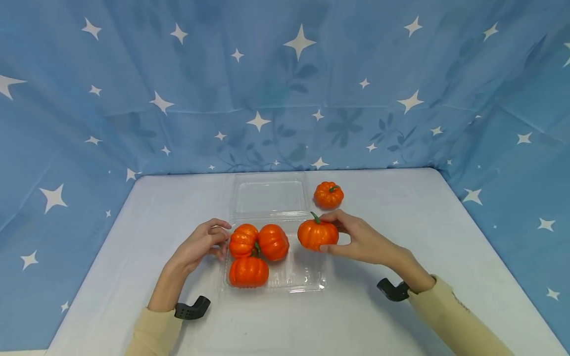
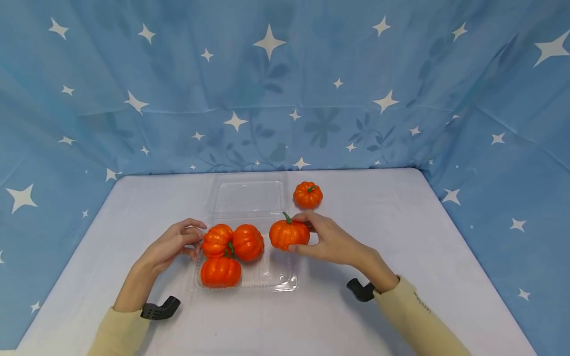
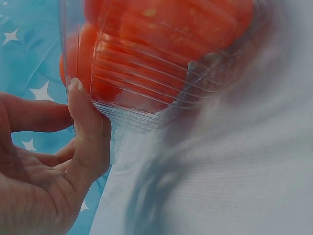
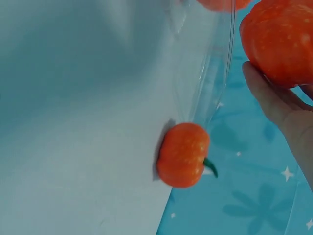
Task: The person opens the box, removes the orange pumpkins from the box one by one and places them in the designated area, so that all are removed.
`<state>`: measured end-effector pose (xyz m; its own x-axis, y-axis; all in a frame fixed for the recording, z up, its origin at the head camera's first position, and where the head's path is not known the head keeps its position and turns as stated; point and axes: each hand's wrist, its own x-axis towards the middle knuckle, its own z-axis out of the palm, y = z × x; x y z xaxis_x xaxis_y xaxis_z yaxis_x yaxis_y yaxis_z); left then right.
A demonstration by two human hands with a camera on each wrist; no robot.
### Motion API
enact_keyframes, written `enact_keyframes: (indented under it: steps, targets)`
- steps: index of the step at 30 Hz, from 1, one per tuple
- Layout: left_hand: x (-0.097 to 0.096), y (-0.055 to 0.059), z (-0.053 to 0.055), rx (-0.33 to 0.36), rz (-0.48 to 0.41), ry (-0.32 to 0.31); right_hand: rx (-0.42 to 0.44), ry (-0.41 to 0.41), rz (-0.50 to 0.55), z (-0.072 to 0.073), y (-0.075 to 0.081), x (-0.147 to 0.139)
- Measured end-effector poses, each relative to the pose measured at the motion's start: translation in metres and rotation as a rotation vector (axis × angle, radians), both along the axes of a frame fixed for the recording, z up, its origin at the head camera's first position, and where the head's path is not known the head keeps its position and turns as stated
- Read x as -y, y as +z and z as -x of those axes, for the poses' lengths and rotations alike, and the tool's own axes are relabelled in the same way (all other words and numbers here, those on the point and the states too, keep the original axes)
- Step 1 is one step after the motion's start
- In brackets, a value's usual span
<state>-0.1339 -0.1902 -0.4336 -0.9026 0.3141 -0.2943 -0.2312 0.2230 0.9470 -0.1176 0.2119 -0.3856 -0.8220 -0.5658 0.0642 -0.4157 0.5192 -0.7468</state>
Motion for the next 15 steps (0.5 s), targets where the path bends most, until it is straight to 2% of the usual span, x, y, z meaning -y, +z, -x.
enact_keyframes:
  steps: [4,9,15]
  targets:
    - [0.0,-0.001,-0.001,0.01,0.011,0.0,-0.03,-0.008,-0.004,0.002,-0.003,-0.009]
    - [-0.002,0.0,0.001,0.008,-0.002,-0.01,-0.016,-0.069,-0.01,0.005,-0.006,-0.026]
    - [-0.001,0.0,0.001,0.023,-0.006,-0.002,-0.015,-0.139,-0.082,0.013,-0.009,-0.044]
